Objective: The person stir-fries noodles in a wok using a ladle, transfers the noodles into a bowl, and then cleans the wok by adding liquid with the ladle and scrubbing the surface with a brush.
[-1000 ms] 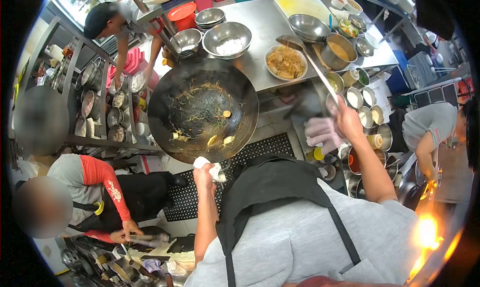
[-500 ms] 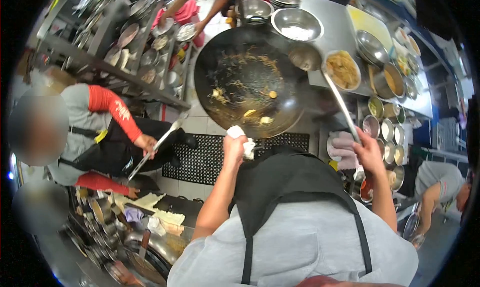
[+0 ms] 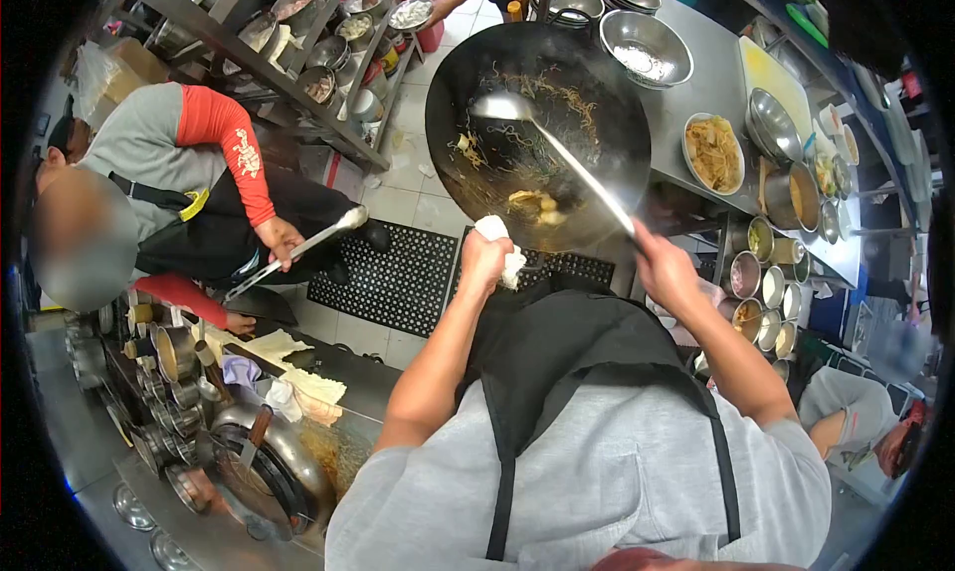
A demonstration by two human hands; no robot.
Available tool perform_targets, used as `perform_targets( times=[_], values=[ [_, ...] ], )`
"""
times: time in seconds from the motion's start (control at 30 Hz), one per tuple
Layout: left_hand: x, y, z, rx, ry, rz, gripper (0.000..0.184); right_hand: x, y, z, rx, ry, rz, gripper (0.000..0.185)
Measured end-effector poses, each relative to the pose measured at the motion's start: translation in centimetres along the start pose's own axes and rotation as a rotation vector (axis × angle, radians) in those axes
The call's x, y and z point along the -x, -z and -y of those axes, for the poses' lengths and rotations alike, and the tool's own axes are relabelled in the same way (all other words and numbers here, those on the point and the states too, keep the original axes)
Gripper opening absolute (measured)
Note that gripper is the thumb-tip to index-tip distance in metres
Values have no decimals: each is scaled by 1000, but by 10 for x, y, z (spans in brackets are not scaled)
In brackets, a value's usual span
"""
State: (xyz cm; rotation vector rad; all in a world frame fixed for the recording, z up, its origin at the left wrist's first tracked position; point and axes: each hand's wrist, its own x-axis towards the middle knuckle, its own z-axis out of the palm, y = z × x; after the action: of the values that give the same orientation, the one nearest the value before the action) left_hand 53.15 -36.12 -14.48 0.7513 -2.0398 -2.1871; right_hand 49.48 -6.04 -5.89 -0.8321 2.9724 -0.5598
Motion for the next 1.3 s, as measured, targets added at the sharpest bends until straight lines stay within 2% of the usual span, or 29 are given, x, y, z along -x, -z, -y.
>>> perform_targets(
  times=[0.1, 0.23, 0.3, 0.37, 0.4, 0.43, 0.47, 0.5, 0.53, 0.6, 0.67, 0.73, 0.8, 0.87, 0.9, 0.93, 0.97, 1.03, 1.1, 1.2, 1.3],
  values=[
    [2, 1, 1, 23, -4, -14, 9, -22, -29, -3, 83, 74, 4, 57],
    [-4, 6, 9, -10, 26, 12, 9, 48, -1, -47, 327, 136, 126, 63],
    [-3, 5, 8, -8, 13, 8, 11, 81, 20, -80, 271, 173, 101, 66],
    [-6, 4, 19, -49, -25, 2, 13, 81, 30, -92, 284, 81, 122, 67],
    [-1, 3, 11, -38, 20, -7, 13, 80, 35, -95, 288, 25, 122, 67],
    [-2, 3, 16, -5, -49, -5, 13, 62, 41, -82, 262, -10, 104, 64],
    [-3, 3, 21, 83, -34, -14, 15, 42, 23, -90, 188, -120, 89, 57],
    [11, -3, -2, 142, 22, -29, 16, 15, 13, -82, 275, -91, -12, 53],
    [6, -1, 5, 124, 20, 11, 17, -9, 6, -76, 261, -68, -96, 55],
    [4, -5, 3, 129, 17, 13, 16, -49, -7, -62, 273, -126, -82, 59],
    [4, -4, -7, -90, -6, -37, 15, -42, -13, -56, 275, -84, -82, 63],
    [4, -6, -15, -48, 2, -34, 15, -4, -7, -52, 334, -16, 18, 69],
    [4, -4, -12, 28, 31, -28, 14, 55, 7, -64, 303, 57, 133, 69],
    [-2, -3, 3, 144, 37, -50, 15, 102, 14, -84, 253, 36, 199, 67],
    [-4, -1, 7, 130, 60, -28, 16, 104, 32, -78, 242, -31, 233, 57],
    [-4, -3, 7, 104, 20, -54, 14, 97, 41, -74, 68, -121, 229, 50],
    [4, -6, -8, 42, 40, -89, 11, 93, 28, -94, -92, -120, 170, 50],
    [0, -4, -7, 20, 3, -58, 8, 60, 36, -72, 194, -155, 81, 53],
    [2, -8, -13, -99, -47, -79, 4, 27, 27, -69, 195, -155, 13, 55],
    [4, -14, -9, -144, -68, -111, 7, 18, 32, -63, 99, -125, 80, 52],
    [5, -17, -11, -279, -49, -138, 12, 51, 47, -39, -103, -127, 219, 47]
  ],
)
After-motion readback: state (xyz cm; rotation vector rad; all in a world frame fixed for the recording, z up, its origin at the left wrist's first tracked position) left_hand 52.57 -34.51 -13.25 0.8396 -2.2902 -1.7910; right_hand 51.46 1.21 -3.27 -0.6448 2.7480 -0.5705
